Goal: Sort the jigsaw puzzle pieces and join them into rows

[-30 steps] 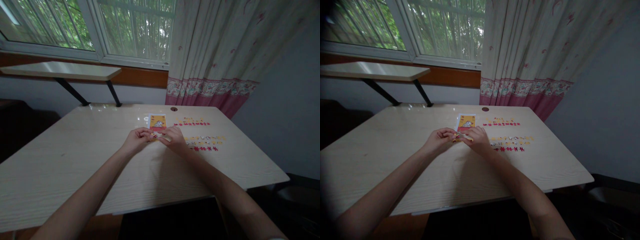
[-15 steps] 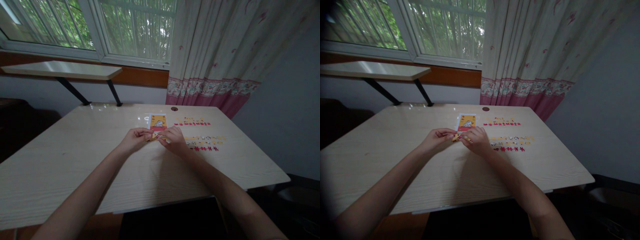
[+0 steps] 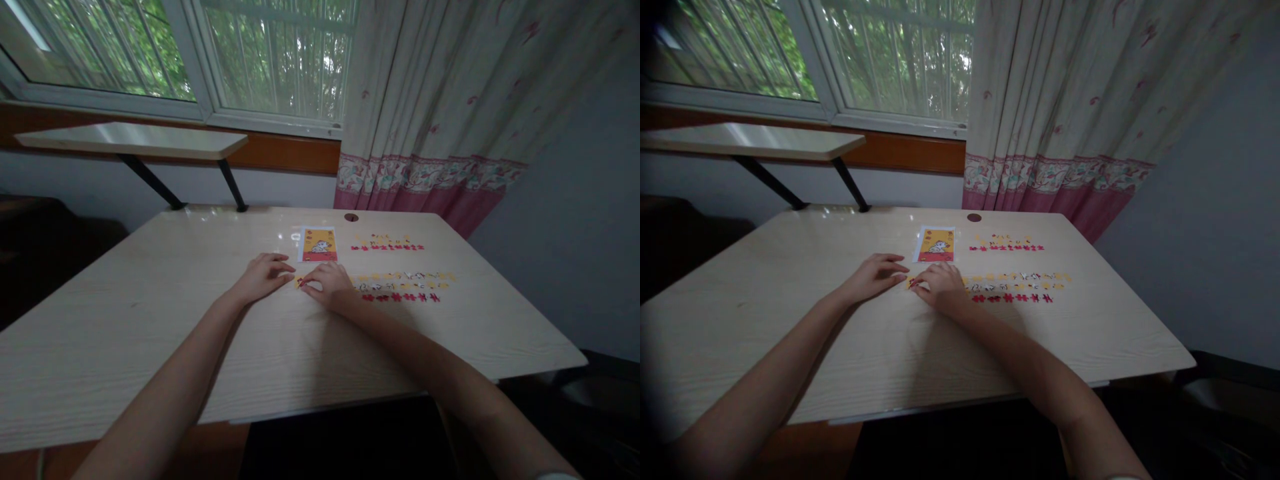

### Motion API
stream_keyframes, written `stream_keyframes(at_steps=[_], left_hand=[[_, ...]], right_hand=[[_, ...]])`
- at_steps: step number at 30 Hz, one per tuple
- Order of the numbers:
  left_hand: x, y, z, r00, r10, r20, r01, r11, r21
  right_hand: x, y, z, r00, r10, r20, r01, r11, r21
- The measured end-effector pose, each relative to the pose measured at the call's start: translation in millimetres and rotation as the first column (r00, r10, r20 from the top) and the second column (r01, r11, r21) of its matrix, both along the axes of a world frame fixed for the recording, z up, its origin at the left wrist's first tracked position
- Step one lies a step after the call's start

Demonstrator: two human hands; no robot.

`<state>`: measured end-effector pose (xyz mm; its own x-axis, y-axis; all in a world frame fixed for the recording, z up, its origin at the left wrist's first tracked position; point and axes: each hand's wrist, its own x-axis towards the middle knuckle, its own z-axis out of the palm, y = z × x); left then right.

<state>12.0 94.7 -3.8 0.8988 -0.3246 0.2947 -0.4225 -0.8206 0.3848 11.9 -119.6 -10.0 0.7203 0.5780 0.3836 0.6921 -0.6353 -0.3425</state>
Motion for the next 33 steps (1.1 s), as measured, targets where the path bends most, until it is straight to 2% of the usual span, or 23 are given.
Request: stream_keyframes(at_steps=[8,15,21,33], left_hand=[[-0.2,-0.2,1.1,1.000,0.015,0.004,-0.015,1.000,0.014],[-0.4,0.9,1.5,0.999,-0.043,-0.008,0.044,0.999,0.013],[-0.1,1.3,1.0,0.999,-0.039,-0.015,0.038,0.999,-0.008],[0.9,2.4,-1.4,0.999,-0.050,-0.021,0.050,0.999,0.000]], right_hand=[[-1.2,1.2,-1.0,0.999,-0.027,0.034,0.027,1.000,0.005],[-0.6,2.7,-4.7,0.998,-0.030,0.063,0.029,0.999,0.020],[0.3,3.0,-5.2,0.998,-0.041,0.055,0.040,0.999,0.005],[2.6,3.5,-7.7,0.998,-0.002,0.067,0.003,1.000,-0.020]])
